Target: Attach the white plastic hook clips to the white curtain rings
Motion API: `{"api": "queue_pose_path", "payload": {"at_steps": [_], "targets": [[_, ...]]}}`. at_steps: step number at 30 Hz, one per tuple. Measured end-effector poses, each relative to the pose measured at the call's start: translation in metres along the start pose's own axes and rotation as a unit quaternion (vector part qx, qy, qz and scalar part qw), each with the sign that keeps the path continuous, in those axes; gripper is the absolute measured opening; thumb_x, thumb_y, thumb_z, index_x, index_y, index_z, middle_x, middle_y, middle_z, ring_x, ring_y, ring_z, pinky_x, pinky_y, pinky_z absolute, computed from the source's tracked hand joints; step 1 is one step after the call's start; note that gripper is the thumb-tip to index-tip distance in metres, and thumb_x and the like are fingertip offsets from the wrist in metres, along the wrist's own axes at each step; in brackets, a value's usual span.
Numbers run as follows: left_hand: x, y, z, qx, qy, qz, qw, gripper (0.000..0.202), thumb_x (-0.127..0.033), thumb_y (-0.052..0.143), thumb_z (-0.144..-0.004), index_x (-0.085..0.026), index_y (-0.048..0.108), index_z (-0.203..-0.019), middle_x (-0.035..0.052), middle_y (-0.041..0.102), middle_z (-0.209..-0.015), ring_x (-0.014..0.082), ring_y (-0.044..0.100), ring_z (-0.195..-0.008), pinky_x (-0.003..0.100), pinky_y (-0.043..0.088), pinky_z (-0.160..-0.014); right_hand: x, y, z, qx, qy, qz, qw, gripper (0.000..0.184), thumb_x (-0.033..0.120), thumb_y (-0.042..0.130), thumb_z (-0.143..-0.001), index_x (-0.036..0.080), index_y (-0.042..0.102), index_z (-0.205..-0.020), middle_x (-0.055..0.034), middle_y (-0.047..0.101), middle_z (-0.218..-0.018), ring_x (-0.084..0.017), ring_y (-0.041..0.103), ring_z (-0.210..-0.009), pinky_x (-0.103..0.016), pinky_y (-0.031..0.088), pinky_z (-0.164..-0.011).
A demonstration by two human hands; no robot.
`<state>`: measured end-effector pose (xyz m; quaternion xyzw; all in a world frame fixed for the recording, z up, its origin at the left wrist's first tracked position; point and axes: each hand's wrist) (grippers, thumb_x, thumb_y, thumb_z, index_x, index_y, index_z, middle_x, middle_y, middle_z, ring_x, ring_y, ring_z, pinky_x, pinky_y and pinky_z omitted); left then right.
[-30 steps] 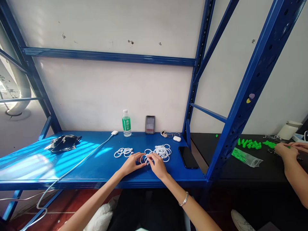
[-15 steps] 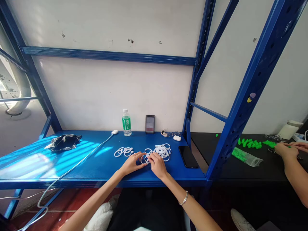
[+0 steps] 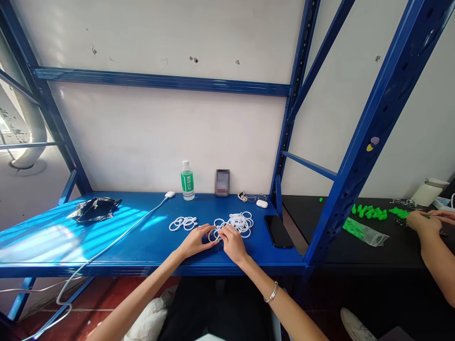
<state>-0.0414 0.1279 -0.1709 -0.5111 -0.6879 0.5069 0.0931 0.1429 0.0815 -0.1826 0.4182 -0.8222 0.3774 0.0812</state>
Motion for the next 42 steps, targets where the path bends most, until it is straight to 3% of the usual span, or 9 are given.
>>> {"api": "queue_pose_path", "payload": {"at_steps": [6,11,17,21,25,30,34,38,42], "targets": [[0.004,0.001,0.000,-0.013,-0.001,-0.028,1.000,0.044,-0.050,0.051,-0.086,-0.020,0.056,-0.118,0.0080,0.063,-0.101,0.0195,0.061,-0.082,0.030,0.049,-0.068,0.002,-0.001,-0.001,0.006,0.013,-0.017,1.000,0.015,0.016,0.046,-0.091,0.021,0.060,-0.094,-0.0053,0.064,-0.088,-0.020,0.060,-0.084,-0.032,0.048,-0.074],[0.022,-0.008,-0.003,-0.081,-0.014,-0.107,0.991,0.038,-0.044,0.053,-0.087,-0.020,0.058,-0.116,0.0096,0.061,-0.107,0.0241,0.058,-0.096,0.035,0.050,-0.077,0.003,-0.002,0.000,0.026,0.028,0.002,0.999,0.038,0.006,0.043,-0.083,0.021,0.054,-0.116,-0.0064,0.062,-0.095,-0.021,0.058,-0.092,-0.036,0.050,-0.081],[0.060,-0.024,0.001,-0.172,-0.136,-0.217,0.951,0.034,-0.039,0.053,-0.086,-0.020,0.060,-0.114,0.0118,0.058,-0.110,0.0293,0.052,-0.105,0.040,0.046,-0.081,0.008,-0.003,0.002,0.108,0.000,0.070,0.992,0.049,-0.002,0.042,-0.073,0.021,0.057,-0.113,-0.0070,0.061,-0.100,-0.023,0.054,-0.097,-0.040,0.047,-0.085],[0.075,-0.023,0.007,-0.142,-0.211,-0.240,0.937,0.035,-0.039,0.051,-0.087,-0.019,0.059,-0.114,0.0133,0.056,-0.112,0.0311,0.049,-0.109,0.040,0.045,-0.080,0.008,-0.001,0.002,0.134,-0.021,0.097,0.986,0.041,-0.002,0.043,-0.077,0.021,0.060,-0.107,-0.0065,0.063,-0.101,-0.023,0.054,-0.097,-0.041,0.046,-0.086],[0.078,-0.017,0.008,-0.108,-0.239,-0.247,0.933,0.039,-0.040,0.047,-0.089,-0.017,0.056,-0.119,0.0143,0.055,-0.117,0.0311,0.046,-0.113,0.042,0.043,-0.084,0.004,0.000,0.003,0.143,-0.022,0.101,0.984,0.034,0.002,0.043,-0.085,0.021,0.063,-0.105,-0.0057,0.063,-0.099,-0.022,0.055,-0.096,-0.039,0.045,-0.085],[0.077,-0.016,0.007,-0.124,-0.215,-0.254,0.935,0.041,-0.040,0.044,-0.090,-0.015,0.053,-0.121,0.0158,0.054,-0.117,0.0319,0.047,-0.113,0.043,0.044,-0.084,0.003,0.001,0.003,0.146,-0.031,0.090,0.985,0.026,0.008,0.046,-0.090,0.021,0.063,-0.105,-0.0057,0.064,-0.098,-0.021,0.055,-0.095,-0.037,0.047,-0.083],[0.069,-0.017,0.005,-0.147,-0.149,-0.227,0.951,0.035,-0.037,0.045,-0.090,-0.017,0.055,-0.117,0.0147,0.055,-0.115,0.0317,0.048,-0.112,0.045,0.045,-0.085,0.005,0.000,0.002,0.131,-0.044,0.073,0.988,0.023,0.008,0.048,-0.089,0.022,0.063,-0.100,-0.0057,0.064,-0.096,-0.022,0.056,-0.093,-0.038,0.047,-0.082],[0.046,-0.017,0.001,-0.142,-0.055,-0.154,0.976,0.029,-0.036,0.048,-0.090,-0.021,0.057,-0.113,0.0108,0.056,-0.112,0.0280,0.050,-0.109,0.042,0.046,-0.086,0.007,-0.002,0.000,0.109,-0.041,0.051,0.992,0.024,0.009,0.045,-0.090,0.022,0.061,-0.103,-0.0064,0.063,-0.098,-0.023,0.057,-0.094,-0.040,0.047,-0.082],[0.017,-0.011,-0.001,-0.083,0.023,-0.075,0.994,0.031,-0.036,0.051,-0.088,-0.024,0.055,-0.116,0.0077,0.056,-0.112,0.0238,0.054,-0.106,0.038,0.047,-0.090,0.006,-0.002,-0.001,0.063,-0.019,0.007,0.998,0.024,0.013,0.043,-0.093,0.022,0.059,-0.108,-0.0067,0.061,-0.100,-0.021,0.057,-0.094,-0.037,0.048,-0.084]]}}
Point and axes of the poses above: each hand's wrist, its own z-axis away from the middle knuckle, its own y-axis out of the palm, x = y × z
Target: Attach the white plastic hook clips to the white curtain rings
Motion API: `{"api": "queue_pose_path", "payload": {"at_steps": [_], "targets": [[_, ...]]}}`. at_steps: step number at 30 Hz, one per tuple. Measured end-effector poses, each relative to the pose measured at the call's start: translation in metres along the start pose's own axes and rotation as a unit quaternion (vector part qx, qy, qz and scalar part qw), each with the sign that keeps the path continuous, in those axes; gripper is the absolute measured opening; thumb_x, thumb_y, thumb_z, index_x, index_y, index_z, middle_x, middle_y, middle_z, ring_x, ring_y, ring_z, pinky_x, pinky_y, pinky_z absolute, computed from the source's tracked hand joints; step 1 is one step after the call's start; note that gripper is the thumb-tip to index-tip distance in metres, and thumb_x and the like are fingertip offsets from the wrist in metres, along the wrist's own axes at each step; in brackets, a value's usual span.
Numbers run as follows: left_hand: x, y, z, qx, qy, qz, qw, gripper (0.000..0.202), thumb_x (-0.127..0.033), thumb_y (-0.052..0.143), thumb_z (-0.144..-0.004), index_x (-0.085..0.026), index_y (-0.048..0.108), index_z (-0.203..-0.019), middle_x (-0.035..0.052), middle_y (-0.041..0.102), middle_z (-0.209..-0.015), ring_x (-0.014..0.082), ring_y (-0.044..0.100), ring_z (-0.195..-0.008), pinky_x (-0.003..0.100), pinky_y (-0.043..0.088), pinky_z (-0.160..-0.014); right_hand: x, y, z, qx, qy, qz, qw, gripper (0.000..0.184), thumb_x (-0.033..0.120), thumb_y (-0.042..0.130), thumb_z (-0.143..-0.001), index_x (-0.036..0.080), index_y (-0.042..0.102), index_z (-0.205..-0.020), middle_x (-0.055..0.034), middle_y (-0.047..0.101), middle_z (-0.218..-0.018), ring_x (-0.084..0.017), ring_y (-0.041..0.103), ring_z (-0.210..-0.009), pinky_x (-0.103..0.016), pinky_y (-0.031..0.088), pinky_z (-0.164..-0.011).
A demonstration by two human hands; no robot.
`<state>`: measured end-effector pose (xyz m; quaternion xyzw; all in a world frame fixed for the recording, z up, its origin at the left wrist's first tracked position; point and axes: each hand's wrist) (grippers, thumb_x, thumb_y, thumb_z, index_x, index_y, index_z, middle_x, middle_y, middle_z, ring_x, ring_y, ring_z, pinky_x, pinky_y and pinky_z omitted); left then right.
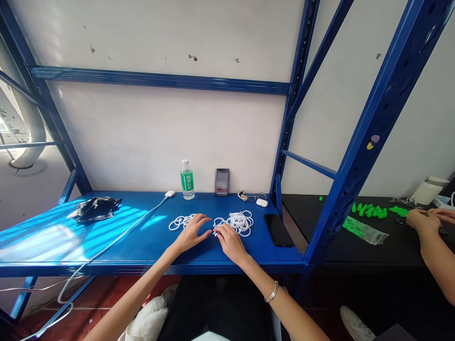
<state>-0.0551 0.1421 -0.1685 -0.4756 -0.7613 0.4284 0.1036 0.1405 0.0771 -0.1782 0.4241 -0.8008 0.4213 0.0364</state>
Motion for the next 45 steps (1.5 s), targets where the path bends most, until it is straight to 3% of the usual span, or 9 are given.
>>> {"api": "queue_pose_path", "payload": {"at_steps": [4,9,19,32,45], "targets": [[-0.019,0.007,0.001,0.053,0.024,0.048,0.997,0.038,-0.035,0.053,-0.087,-0.023,0.050,-0.123,0.0088,0.055,-0.118,0.0247,0.052,-0.110,0.040,0.045,-0.094,-0.001,0.000,0.000,-0.040,0.021,-0.042,0.998,0.029,0.017,0.039,-0.096,0.024,0.054,-0.119,-0.0072,0.059,-0.105,-0.019,0.058,-0.095,-0.034,0.049,-0.085],[-0.022,0.011,0.003,0.069,0.009,0.103,0.992,0.044,-0.037,0.056,-0.086,-0.022,0.046,-0.127,0.0097,0.054,-0.121,0.0246,0.050,-0.113,0.040,0.045,-0.096,-0.001,0.000,0.001,-0.047,0.020,-0.071,0.996,0.026,0.021,0.040,-0.096,0.023,0.055,-0.117,-0.0068,0.059,-0.103,-0.018,0.059,-0.091,-0.033,0.050,-0.083],[-0.023,0.011,0.003,0.080,-0.014,0.147,0.986,0.045,-0.042,0.056,-0.087,-0.022,0.048,-0.125,0.0106,0.056,-0.120,0.0251,0.052,-0.110,0.042,0.045,-0.094,-0.003,0.003,0.001,-0.056,0.043,-0.119,0.990,0.014,0.024,0.045,-0.094,0.021,0.056,-0.103,-0.0053,0.064,-0.095,-0.017,0.063,-0.084,-0.031,0.054,-0.076],[-0.021,0.012,0.004,0.074,-0.021,0.145,0.986,0.042,-0.043,0.057,-0.085,-0.021,0.053,-0.120,0.0096,0.060,-0.111,0.0234,0.056,-0.101,0.037,0.049,-0.085,0.002,0.000,0.002,-0.040,0.045,-0.116,0.991,0.018,0.025,0.048,-0.092,0.021,0.054,-0.108,-0.0050,0.063,-0.096,-0.016,0.062,-0.079,-0.030,0.052,-0.076],[-0.022,0.010,0.004,0.081,-0.013,0.135,0.987,0.039,-0.044,0.058,-0.085,-0.021,0.056,-0.117,0.0090,0.062,-0.109,0.0233,0.057,-0.099,0.036,0.049,-0.084,0.001,0.000,0.002,-0.044,0.035,-0.094,0.994,0.013,0.023,0.045,-0.094,0.021,0.057,-0.099,-0.0036,0.064,-0.091,-0.016,0.061,-0.077,-0.027,0.050,-0.072]]}}
Point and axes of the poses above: each hand's wrist, its own z-axis away from the middle knuckle, its own y-axis out of the palm, x = y × z
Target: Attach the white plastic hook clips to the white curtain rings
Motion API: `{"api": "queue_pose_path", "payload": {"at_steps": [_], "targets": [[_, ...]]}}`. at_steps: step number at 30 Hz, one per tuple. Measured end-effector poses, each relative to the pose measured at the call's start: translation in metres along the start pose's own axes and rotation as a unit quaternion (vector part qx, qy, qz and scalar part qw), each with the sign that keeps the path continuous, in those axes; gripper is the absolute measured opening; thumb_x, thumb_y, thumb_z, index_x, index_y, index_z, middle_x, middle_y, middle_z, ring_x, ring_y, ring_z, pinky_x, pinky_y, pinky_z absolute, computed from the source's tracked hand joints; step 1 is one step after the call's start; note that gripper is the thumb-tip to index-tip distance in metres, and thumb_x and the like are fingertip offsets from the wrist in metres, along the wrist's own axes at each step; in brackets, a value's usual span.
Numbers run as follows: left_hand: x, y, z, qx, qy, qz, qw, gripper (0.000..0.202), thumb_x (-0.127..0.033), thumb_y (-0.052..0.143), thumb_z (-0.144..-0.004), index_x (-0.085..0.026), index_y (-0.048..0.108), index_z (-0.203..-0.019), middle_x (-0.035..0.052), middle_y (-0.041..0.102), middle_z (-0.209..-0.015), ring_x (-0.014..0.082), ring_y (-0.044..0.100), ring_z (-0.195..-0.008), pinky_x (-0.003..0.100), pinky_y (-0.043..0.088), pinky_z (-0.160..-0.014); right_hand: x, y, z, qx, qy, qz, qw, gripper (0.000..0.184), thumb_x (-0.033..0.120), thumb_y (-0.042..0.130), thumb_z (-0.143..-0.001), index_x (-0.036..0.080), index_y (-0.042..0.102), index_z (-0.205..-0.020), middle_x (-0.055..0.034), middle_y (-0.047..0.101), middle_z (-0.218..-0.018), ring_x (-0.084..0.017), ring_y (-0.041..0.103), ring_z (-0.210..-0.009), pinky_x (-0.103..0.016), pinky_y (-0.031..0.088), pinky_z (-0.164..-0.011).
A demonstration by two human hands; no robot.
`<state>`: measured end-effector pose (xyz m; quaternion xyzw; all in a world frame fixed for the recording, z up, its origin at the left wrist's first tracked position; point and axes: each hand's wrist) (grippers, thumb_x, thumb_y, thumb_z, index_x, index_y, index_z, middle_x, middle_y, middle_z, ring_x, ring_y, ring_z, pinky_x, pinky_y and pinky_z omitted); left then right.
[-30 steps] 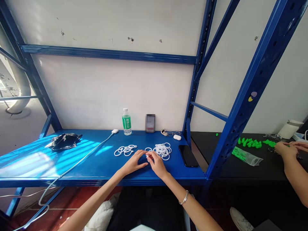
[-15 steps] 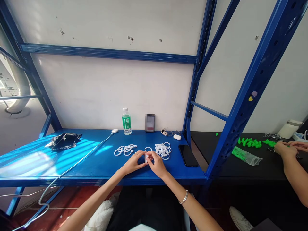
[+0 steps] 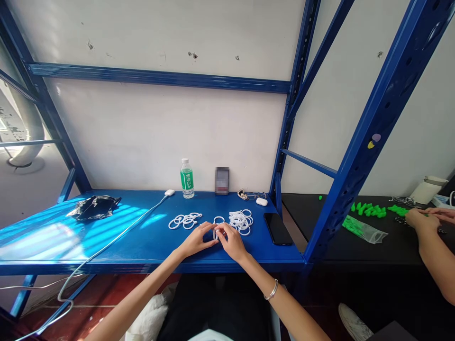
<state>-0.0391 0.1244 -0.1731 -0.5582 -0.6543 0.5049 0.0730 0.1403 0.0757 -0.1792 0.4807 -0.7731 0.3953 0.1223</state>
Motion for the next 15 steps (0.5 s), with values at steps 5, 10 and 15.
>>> {"api": "queue_pose_path", "payload": {"at_steps": [5,10,15], "targets": [[0.0006,0.0008,-0.0002,0.003,0.001,-0.013,1.000,0.042,-0.047,0.056,-0.085,-0.022,0.056,-0.118,0.0091,0.062,-0.106,0.0241,0.057,-0.098,0.037,0.049,-0.083,-0.0002,-0.0005,0.0006,0.003,0.001,0.002,1.000,0.013,0.024,0.045,-0.094,0.020,0.057,-0.097,-0.0046,0.064,-0.090,-0.017,0.060,-0.077,-0.029,0.049,-0.071],[0.0016,0.0023,-0.0003,0.006,0.004,-0.029,1.000,0.041,-0.047,0.055,-0.086,-0.022,0.054,-0.119,0.0087,0.062,-0.107,0.0236,0.057,-0.098,0.036,0.049,-0.082,-0.0001,-0.0010,0.0005,-0.002,-0.001,0.001,1.000,0.013,0.024,0.045,-0.093,0.020,0.057,-0.094,-0.0046,0.064,-0.088,-0.017,0.061,-0.076,-0.028,0.049,-0.069],[0.0016,0.0033,-0.0006,0.007,0.000,-0.040,0.999,0.042,-0.045,0.052,-0.088,-0.021,0.052,-0.123,0.0088,0.061,-0.107,0.0234,0.057,-0.099,0.035,0.050,-0.082,0.0006,-0.0013,0.0004,-0.014,0.005,0.008,1.000,0.013,0.024,0.045,-0.094,0.020,0.057,-0.093,-0.0045,0.064,-0.086,-0.017,0.062,-0.077,-0.028,0.049,-0.069]]}}
Point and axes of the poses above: each hand's wrist, its own z-axis away from the middle knuckle, its own y-axis out of the palm, x = y × z
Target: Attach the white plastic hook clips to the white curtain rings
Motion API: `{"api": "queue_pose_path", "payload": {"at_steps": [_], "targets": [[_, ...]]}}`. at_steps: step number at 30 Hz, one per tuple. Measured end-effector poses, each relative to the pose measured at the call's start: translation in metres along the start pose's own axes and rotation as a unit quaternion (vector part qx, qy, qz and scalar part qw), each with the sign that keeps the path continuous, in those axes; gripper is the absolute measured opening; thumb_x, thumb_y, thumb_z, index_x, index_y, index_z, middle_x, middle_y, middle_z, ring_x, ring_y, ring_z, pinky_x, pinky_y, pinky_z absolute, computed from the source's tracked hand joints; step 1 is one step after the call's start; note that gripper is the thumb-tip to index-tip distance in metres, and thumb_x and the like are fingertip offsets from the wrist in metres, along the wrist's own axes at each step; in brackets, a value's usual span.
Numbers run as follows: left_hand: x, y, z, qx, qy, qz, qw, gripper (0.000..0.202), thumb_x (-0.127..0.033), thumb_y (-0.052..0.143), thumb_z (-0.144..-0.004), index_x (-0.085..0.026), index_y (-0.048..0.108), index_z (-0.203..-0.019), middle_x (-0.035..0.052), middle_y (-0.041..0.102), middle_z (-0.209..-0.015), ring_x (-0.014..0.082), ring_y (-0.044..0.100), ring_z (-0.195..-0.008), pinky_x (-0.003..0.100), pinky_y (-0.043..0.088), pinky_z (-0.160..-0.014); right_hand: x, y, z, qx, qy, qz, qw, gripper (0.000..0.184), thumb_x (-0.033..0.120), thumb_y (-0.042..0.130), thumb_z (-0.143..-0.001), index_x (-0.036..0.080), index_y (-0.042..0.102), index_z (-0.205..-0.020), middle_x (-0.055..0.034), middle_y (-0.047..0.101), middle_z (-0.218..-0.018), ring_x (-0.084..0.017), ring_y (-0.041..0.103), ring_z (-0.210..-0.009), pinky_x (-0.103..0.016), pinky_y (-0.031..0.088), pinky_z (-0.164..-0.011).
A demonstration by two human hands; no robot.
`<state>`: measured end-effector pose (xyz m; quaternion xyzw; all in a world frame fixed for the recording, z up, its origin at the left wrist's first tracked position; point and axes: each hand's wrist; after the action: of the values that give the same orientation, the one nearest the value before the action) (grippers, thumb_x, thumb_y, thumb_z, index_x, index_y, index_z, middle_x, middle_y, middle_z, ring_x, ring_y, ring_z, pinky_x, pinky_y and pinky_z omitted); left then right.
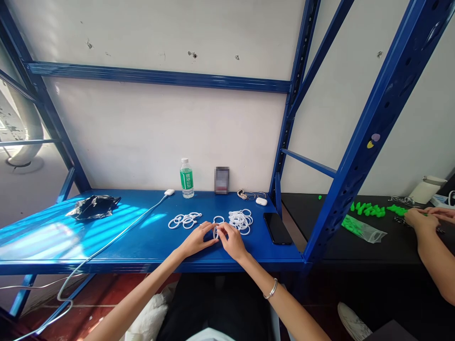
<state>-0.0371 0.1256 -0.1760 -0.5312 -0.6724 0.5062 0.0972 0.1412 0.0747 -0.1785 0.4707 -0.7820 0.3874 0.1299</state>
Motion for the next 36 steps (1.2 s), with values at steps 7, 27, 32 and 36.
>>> {"api": "queue_pose_path", "payload": {"at_steps": [7,27,32,36], "targets": [[0.0001,0.0008,0.0005,-0.002,-0.008,0.011,1.000,0.044,-0.045,0.050,-0.090,-0.022,0.050,-0.126,0.0089,0.060,-0.109,0.0233,0.057,-0.099,0.036,0.050,-0.083,0.0001,-0.0007,-0.0012,-0.013,0.020,-0.006,1.000,0.013,0.028,0.046,-0.094,0.020,0.056,-0.092,-0.0038,0.064,-0.084,-0.017,0.062,-0.074,-0.029,0.050,-0.068],[0.0003,0.0008,0.0000,0.001,-0.004,0.008,1.000,0.044,-0.050,0.047,-0.090,-0.022,0.052,-0.124,0.0075,0.060,-0.101,0.0214,0.057,-0.092,0.033,0.048,-0.079,-0.0021,-0.0010,-0.0008,-0.016,0.007,0.013,1.000,0.017,0.027,0.043,-0.095,0.020,0.057,-0.088,-0.0031,0.063,-0.079,-0.017,0.061,-0.070,-0.027,0.046,-0.062],[0.0004,0.0007,-0.0001,0.007,-0.008,0.007,1.000,0.045,-0.052,0.046,-0.090,-0.021,0.052,-0.123,0.0078,0.060,-0.100,0.0212,0.056,-0.091,0.033,0.048,-0.078,-0.0008,-0.0010,-0.0009,-0.015,0.011,0.010,1.000,0.017,0.028,0.044,-0.095,0.020,0.057,-0.088,-0.0030,0.063,-0.079,-0.017,0.060,-0.069,-0.027,0.046,-0.062],[0.0010,0.0005,0.0000,0.005,-0.011,0.007,1.000,0.044,-0.050,0.047,-0.090,-0.021,0.052,-0.123,0.0078,0.059,-0.101,0.0210,0.056,-0.091,0.033,0.048,-0.077,-0.0003,-0.0006,-0.0008,-0.007,0.019,0.008,1.000,0.014,0.027,0.044,-0.094,0.020,0.056,-0.090,-0.0025,0.063,-0.079,-0.016,0.060,-0.070,-0.027,0.047,-0.064]]}}
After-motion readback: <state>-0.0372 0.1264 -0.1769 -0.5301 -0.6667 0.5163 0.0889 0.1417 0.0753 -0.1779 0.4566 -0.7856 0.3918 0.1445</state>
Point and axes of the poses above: each hand's wrist, its own z-axis away from the middle knuckle, its own y-axis out of the palm, x = y × z
